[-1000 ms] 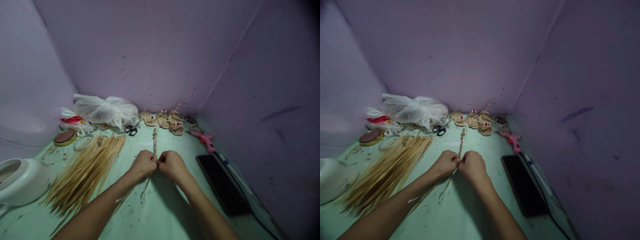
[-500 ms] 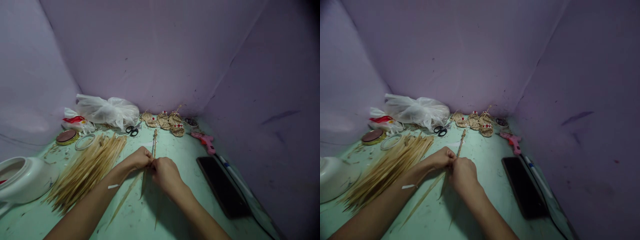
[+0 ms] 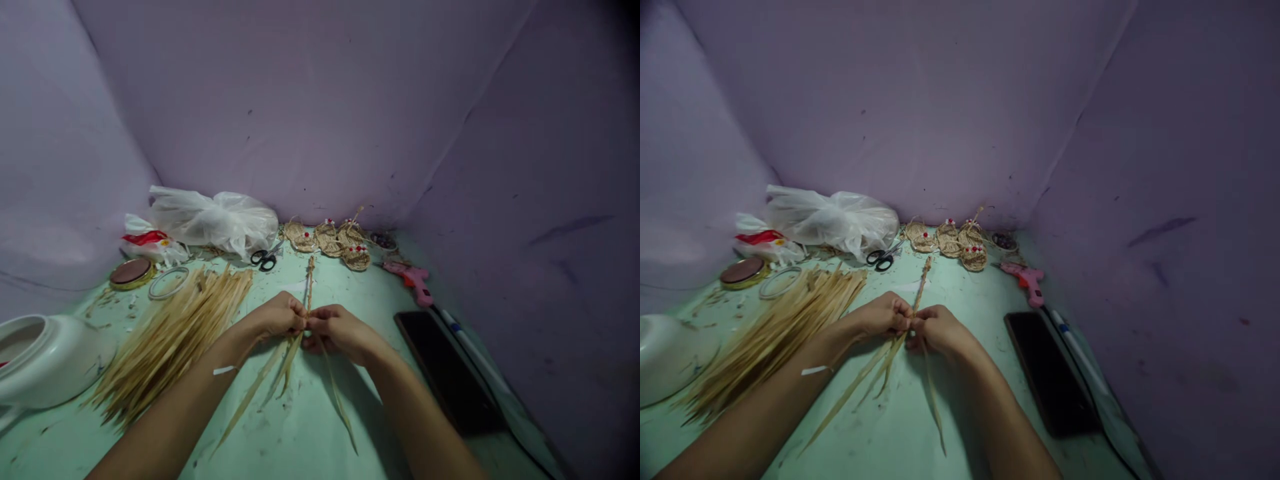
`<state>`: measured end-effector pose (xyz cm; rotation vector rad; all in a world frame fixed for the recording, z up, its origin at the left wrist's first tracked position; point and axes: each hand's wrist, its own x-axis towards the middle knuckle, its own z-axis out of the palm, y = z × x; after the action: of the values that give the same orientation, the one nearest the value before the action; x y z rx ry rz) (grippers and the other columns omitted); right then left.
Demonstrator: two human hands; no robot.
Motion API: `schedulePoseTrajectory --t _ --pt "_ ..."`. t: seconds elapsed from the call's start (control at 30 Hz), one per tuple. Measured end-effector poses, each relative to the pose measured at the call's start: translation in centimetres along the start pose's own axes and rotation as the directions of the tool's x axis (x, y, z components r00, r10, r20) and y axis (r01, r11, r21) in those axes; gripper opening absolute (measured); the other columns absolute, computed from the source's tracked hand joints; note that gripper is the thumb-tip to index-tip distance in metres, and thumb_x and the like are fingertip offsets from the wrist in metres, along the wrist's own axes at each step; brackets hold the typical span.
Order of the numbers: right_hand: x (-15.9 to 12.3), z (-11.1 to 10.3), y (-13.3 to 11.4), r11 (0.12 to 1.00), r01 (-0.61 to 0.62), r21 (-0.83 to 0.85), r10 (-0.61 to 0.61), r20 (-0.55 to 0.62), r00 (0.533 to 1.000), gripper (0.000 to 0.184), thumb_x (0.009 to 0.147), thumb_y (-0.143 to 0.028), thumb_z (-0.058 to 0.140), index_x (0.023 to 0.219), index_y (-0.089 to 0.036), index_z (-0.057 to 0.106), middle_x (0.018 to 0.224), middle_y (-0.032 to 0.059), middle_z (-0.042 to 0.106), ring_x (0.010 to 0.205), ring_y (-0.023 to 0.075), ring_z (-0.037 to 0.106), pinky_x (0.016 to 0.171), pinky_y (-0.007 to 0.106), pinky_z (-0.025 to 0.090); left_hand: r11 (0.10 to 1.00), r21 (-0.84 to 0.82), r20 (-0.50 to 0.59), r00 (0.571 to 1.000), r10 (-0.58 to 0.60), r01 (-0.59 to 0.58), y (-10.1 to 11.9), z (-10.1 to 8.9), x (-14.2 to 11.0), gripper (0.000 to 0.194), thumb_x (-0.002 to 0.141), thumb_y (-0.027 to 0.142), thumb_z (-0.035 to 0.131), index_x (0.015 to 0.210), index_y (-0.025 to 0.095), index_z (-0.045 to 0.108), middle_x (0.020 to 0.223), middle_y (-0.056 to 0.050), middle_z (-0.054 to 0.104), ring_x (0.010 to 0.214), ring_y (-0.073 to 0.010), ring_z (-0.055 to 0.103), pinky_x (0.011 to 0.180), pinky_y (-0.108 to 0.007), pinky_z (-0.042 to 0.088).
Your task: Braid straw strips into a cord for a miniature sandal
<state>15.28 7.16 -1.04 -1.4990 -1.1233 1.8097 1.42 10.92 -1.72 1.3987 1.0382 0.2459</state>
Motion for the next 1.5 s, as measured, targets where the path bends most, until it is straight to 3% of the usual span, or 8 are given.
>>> schedulePoseTrajectory --t 0.2,0.5,0.67,0.9,1.17,1.27,1.33,1.5 --pt "1.3 0.6 1.2 0.975 0.038 -0.221 -0.075 -0.164 0.984 0.011 0.059 -0.012 0.048 0.048 -0.014 0.046 0.035 -0.0077 0.030 0.031 0.0030 0.022 0.035 0.019 0.015 0.995 0.082 0.009 0.998 0.062 -0.062 -0.6 0.0 0.4 0.006 0.050 0.017 0.045 0.045 0.013 0.045 0.037 0.004 0.040 0.037 -0.0051 0.029 0.040 -0.020 0.020" --pt "2.4 0.2 2.4 0.982 0.089 -0.165 -0.129 -0.253 0.959 0.004 0.051 -0.015 0.052 0.047 -0.014 0.050 0.037 -0.0058 0.041 0.037 0.0041 0.030 0.039 0.019 0.020 0.822 0.555 -0.242 0.970 0.012 0.129 0.4 0.2 -1.1 0.014 0.053 0.020 0.048 0.050 0.013 0.060 0.042 -0.002 0.049 0.043 -0.0113 0.043 0.046 -0.022 0.028" --pt "1.8 0.7 1.9 0.995 0.101 0.008 -0.097 -0.234 0.967 0.004 0.048 -0.011 0.048 0.048 -0.013 0.051 0.039 -0.0047 0.046 0.039 0.0054 0.037 0.041 0.018 0.025 0.711 0.659 -0.442 0.892 0.100 0.246 1.9 2.9 -2.7 0.017 0.057 0.019 0.052 0.067 0.014 0.064 0.059 -0.009 0.058 0.064 -0.0187 0.054 0.058 -0.025 0.034" --pt "1.3 1.2 2.4 0.986 0.105 0.131 -0.067 -0.272 0.960 0.007 0.049 -0.013 0.047 0.053 -0.013 0.053 0.038 -0.0051 0.044 0.038 0.0065 0.036 0.041 0.019 0.026 0.637 0.734 -0.428 0.889 0.162 0.237 1.3 7.3 -3.4 0.026 0.066 0.015 0.047 0.086 0.012 0.063 0.077 -0.016 0.061 0.079 -0.0238 0.056 0.071 -0.030 0.036" --pt "0.9 0.8 3.5 0.979 0.159 0.128 -0.130 -0.214 0.968 0.004 0.053 -0.017 0.049 0.052 -0.013 0.051 0.037 -0.0060 0.042 0.034 0.0049 0.032 0.037 0.019 0.019 0.892 0.420 -0.491 0.868 0.070 0.165 2.7 1.5 -3.2 0.021 0.067 0.026 0.046 0.064 0.011 0.060 0.049 -0.006 0.054 0.046 -0.0115 0.048 0.048 -0.022 0.032" --pt "0.6 0.6 3.4 0.968 0.186 0.167 -0.153 -0.192 0.969 0.005 0.054 -0.018 0.051 0.053 -0.013 0.051 0.040 -0.0044 0.047 0.036 0.0054 0.036 0.039 0.019 0.022 0.986 0.007 -0.209 0.964 -0.163 0.168 1.6 1.2 -1.9 0.016 0.066 0.019 0.043 0.064 0.010 0.056 0.039 0.001 0.044 0.033 -0.0072 0.038 0.039 -0.019 0.027" --pt "0.5 0.5 3.3 0.964 0.202 0.174 -0.172 -0.169 0.970 0.004 0.054 -0.017 0.051 0.055 -0.013 0.052 0.043 -0.0032 0.049 0.039 0.0057 0.039 0.040 0.018 0.025 0.977 -0.153 -0.061 0.985 -0.161 0.150 0.6 1.6 -1.0 0.014 0.066 0.020 0.044 0.060 0.011 0.053 0.041 0.002 0.044 0.033 -0.0064 0.038 0.037 -0.018 0.026" --pt "0.8 0.4 3.2 0.979 0.171 -0.111 -0.189 -0.179 0.966 0.006 0.056 -0.014 0.050 0.059 -0.012 0.055 0.048 -0.0013 0.053 0.042 0.0064 0.041 0.043 0.019 0.028 0.986 0.082 -0.153 0.979 -0.131 0.145 -0.9 2.1 -0.1 0.012 0.061 0.021 0.048 0.054 0.012 0.051 0.037 0.004 0.039 0.032 -0.0061 0.033 0.036 -0.019 0.022"
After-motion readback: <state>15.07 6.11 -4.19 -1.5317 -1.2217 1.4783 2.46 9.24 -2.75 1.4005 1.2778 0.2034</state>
